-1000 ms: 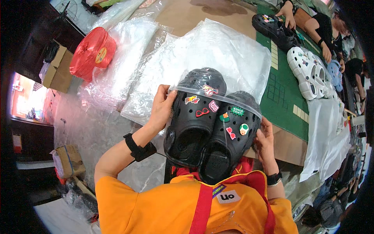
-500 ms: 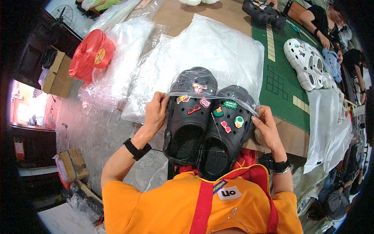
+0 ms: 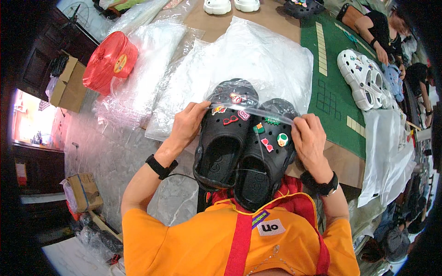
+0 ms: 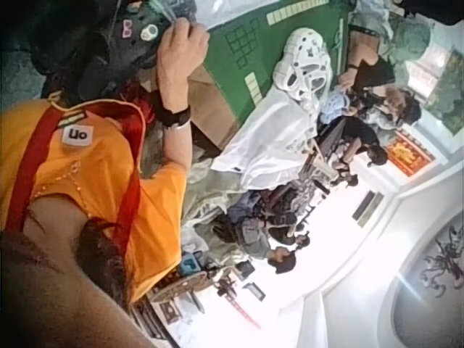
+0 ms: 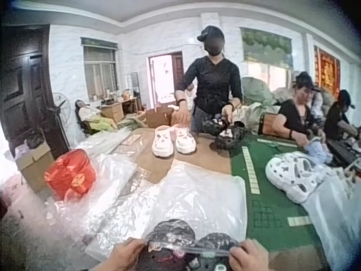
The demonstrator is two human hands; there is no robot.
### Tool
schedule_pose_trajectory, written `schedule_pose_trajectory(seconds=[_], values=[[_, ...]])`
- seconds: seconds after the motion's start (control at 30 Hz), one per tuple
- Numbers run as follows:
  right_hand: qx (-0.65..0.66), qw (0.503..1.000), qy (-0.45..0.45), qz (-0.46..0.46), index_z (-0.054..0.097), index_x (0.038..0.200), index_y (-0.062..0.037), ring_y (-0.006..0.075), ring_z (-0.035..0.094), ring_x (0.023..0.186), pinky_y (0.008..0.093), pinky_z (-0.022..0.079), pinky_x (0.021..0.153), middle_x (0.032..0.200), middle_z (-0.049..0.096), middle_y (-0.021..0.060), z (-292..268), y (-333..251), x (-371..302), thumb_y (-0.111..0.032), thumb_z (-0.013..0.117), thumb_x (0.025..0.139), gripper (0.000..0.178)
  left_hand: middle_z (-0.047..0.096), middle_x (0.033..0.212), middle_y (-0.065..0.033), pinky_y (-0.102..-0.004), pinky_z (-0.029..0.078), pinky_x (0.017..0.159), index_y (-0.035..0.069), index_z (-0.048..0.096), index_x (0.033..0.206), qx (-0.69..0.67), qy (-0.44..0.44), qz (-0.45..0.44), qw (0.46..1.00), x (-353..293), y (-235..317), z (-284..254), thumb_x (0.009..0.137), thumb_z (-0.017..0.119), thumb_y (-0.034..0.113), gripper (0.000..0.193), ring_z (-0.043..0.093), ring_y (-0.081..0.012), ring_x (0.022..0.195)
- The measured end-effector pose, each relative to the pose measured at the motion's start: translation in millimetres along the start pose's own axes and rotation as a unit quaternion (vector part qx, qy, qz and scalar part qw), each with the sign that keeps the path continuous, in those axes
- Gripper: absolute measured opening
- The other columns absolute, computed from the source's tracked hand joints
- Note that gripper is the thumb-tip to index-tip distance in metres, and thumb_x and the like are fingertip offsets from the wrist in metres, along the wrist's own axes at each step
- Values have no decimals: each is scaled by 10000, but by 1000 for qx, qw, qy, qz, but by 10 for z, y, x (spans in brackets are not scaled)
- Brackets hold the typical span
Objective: Packing decorated clogs into plastic bags.
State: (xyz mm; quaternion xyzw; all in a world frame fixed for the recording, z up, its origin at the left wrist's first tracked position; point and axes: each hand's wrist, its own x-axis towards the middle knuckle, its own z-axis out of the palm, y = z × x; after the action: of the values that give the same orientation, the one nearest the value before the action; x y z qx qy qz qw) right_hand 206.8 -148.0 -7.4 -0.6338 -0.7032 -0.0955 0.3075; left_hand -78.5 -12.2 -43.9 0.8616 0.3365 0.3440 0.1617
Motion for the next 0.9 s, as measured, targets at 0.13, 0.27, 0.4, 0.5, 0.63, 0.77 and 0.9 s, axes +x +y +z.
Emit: schedule_pose_trajectory(seconds=[0.13, 0.27, 0.4, 0.5, 0.63, 0.77, 0.9], values=[[44, 996, 46, -66, 564, 822, -77, 255, 495, 762, 358, 401, 650, 846, 516, 63, 50, -14, -64, -41, 653, 654, 193, 594, 846, -148, -369, 480, 598, 54, 565, 989, -12, 13, -29, 999, -67, 9, 26, 812, 565, 41, 177, 598, -323, 725], [75, 988, 48, -123, 573, 830, -79, 258, 501, 793, 358, 404, 665, 856, 522, 57, -1, 32, -117, -44, 678, 625, 233, 584, 811, -149, -336, 461, 606, 24, 551, 965, -63, 1, -142, 988, -141, 17, 0, 821, 547, 62, 149, 594, -277, 690], [117, 990, -16, -82, 588, 865, -72, 278, 499, 798, 376, 408, 692, 842, 524, 67, -4, 51, -126, -38, 682, 636, 250, 586, 805, -151, -305, 445, 610, -1, 526, 980, -111, 1, -199, 974, -211, -55, 28, 803, 499, 1, 179, 572, -213, 655], [168, 983, -68, 3, 595, 908, -64, 276, 494, 886, 372, 414, 743, 965, 511, 98, -65, 54, -158, 17, 616, 679, 244, 598, 788, -145, -310, 446, 614, -4, 515, 977, -145, 41, -210, 966, -172, -75, 120, 792, 494, -11, 186, 570, -200, 662], [233, 954, -72, 176, 580, 1030, -88, 241, 381, 1155, 341, 332, 942, 1294, 331, 124, 1, 124, -403, 14, 462, 745, 324, 589, 752, -164, -327, 446, 624, -13, 508, 938, -118, -16, -223, 967, -162, -138, 81, 774, 521, 10, 166, 572, -232, 664], [402, 847, -67, 342, 497, 1134, -57, 233, 361, 1203, 344, 281, 997, 1292, 367, 161, 82, 215, -567, -39, 441, 758, 381, 567, 712, -185, -344, 437, 620, -18, 498, 917, -47, -52, -237, 969, -178, -145, 74, 749, 545, 30, 181, 563, -257, 654], [603, 689, 18, 401, 433, 1175, 18, 178, 464, 1070, 282, 349, 934, 1195, 454, 100, 167, 284, -570, -23, 429, 787, 390, 519, 654, -179, -345, 414, 590, -20, 471, 852, -75, -60, -274, 957, -144, -80, 53, 722, 557, 35, 165, 529, -252, 612]])
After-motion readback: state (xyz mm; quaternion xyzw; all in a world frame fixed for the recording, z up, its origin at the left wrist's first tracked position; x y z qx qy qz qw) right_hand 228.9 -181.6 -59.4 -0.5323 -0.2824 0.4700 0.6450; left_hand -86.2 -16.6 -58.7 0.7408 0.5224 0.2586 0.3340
